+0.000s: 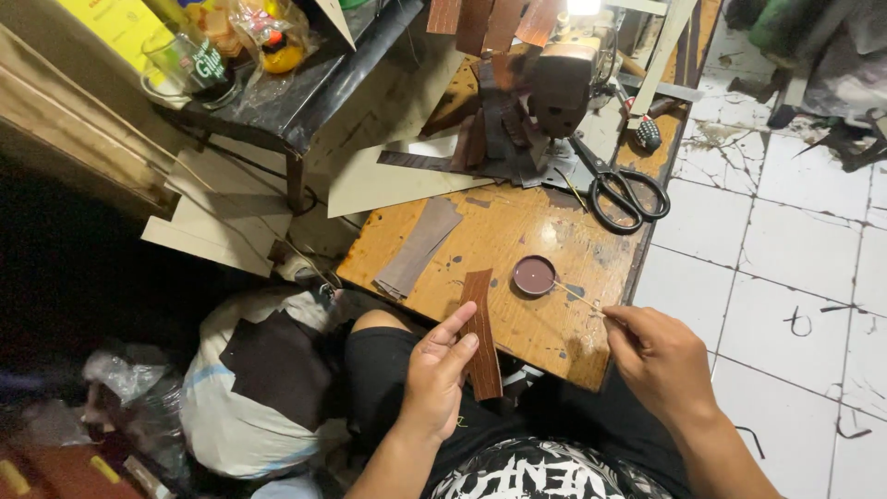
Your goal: Applying edge dye to leather strips using a small applicator stick
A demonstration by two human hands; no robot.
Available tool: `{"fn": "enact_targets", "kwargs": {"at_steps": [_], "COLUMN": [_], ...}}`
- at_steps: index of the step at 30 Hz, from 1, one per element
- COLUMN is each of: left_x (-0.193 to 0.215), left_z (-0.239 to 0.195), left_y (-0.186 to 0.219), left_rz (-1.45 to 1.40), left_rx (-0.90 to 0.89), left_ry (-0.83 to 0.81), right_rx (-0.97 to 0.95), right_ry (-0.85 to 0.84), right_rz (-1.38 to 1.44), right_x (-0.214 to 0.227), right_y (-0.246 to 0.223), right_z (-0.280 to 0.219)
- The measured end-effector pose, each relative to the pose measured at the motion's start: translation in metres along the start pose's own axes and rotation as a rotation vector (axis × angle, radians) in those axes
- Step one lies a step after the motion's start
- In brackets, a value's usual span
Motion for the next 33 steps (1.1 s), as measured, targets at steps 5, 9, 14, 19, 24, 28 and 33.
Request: {"fn": "enact_targets", "kwargs": {"at_steps": [5,9,14,19,24,28,33], "left_x": [-0.001,-0.001,0.004,0.008,0.003,0.002,0.002], "left_z": [0.014,0.025,0.041,0.049,0.053,0.052,0.052], "left_y": [0.005,0.009,0.0,-0.011,-0.008,-0.007,-0.004], "left_rz": [0.043,0.037,-0.011,-0.049,-0.058,-0.097,-0.091], "left_rx": [0.072,0.071,0.118,0.164,0.143,0.196,0.185], "left_ry": [0.033,0.015,0.031,0.01,-0.02,0.008,0.006], "right_rx": [0.108,0.135,0.134,0.13,0.083,0.065,0.105], "right_ry": [-0.008,-0.039,-0.075,-0.093,-0.142,-0.147,-0.118], "right_rz": [-0.168,-0.285,-0.278,-0.297,-0.289,-0.285,-0.218], "right_x": [-0.014,-0.024,-0.027,-0.032,-0.037,-0.037,-0.03], "right_y": [-0.005,-0.004,-0.007,-0.004,0.0,-0.001,-0.01], "right_z": [0.02,0.03,0.037,0.039,0.039,0.039,0.043]}}
Point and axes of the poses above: each hand's wrist, its own z-axis towards the middle knuckle, its own x-axis out of the back of the hand, y = z × x, the point moved 6 cm from there along z, towards the middle knuckle, and after that the axes turned 6 degrees about -z, right-handed, at the moved point
